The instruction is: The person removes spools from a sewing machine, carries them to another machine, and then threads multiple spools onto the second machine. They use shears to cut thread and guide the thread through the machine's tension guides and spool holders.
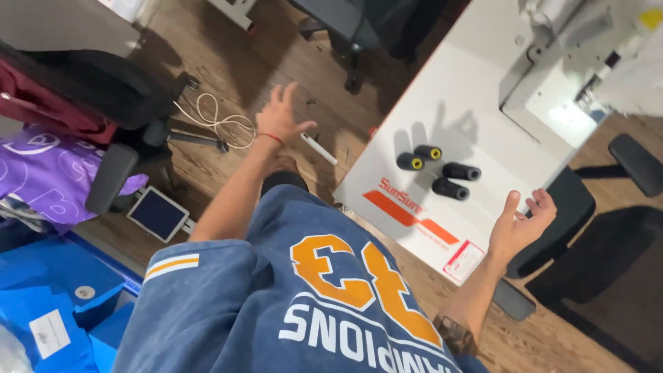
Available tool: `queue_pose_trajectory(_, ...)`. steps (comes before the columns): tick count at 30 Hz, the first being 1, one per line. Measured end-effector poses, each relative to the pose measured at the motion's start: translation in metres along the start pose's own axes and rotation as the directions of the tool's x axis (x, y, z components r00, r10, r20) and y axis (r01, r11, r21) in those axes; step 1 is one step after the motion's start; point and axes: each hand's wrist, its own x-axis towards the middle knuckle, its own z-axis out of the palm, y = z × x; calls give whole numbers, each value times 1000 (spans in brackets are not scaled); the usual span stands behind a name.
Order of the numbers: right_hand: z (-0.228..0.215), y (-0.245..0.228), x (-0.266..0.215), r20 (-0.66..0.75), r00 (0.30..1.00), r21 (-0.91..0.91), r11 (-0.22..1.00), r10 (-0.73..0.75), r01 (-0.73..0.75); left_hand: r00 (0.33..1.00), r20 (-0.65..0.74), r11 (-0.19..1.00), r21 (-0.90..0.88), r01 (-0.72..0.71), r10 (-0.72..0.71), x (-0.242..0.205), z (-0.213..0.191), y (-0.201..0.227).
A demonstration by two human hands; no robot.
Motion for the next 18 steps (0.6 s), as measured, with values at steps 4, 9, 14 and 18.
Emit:
queue_pose_trajectory(4, 49, -68, 19, -11, 995, -3, 995, -98, 98, 994, -96, 998, 30, 49, -46, 68, -48, -74)
queue_pose_trajectory(9, 155, -114, 49, -40, 977, 34, 977, -211, 212, 991, -85, 981, 158, 114, -102, 231, -113, -159)
queue_pose_trajectory(14, 268, -175, 68, -105, 981, -19, 987, -162, 161, 998, -42, 968, 241, 65, -57, 401, -176, -219)
queue_pose_trajectory(18, 346, -239, 76, -157, 987, -3, 999, -45, 45, 1000, -22, 950, 313, -7, 15, 497, -211, -264)
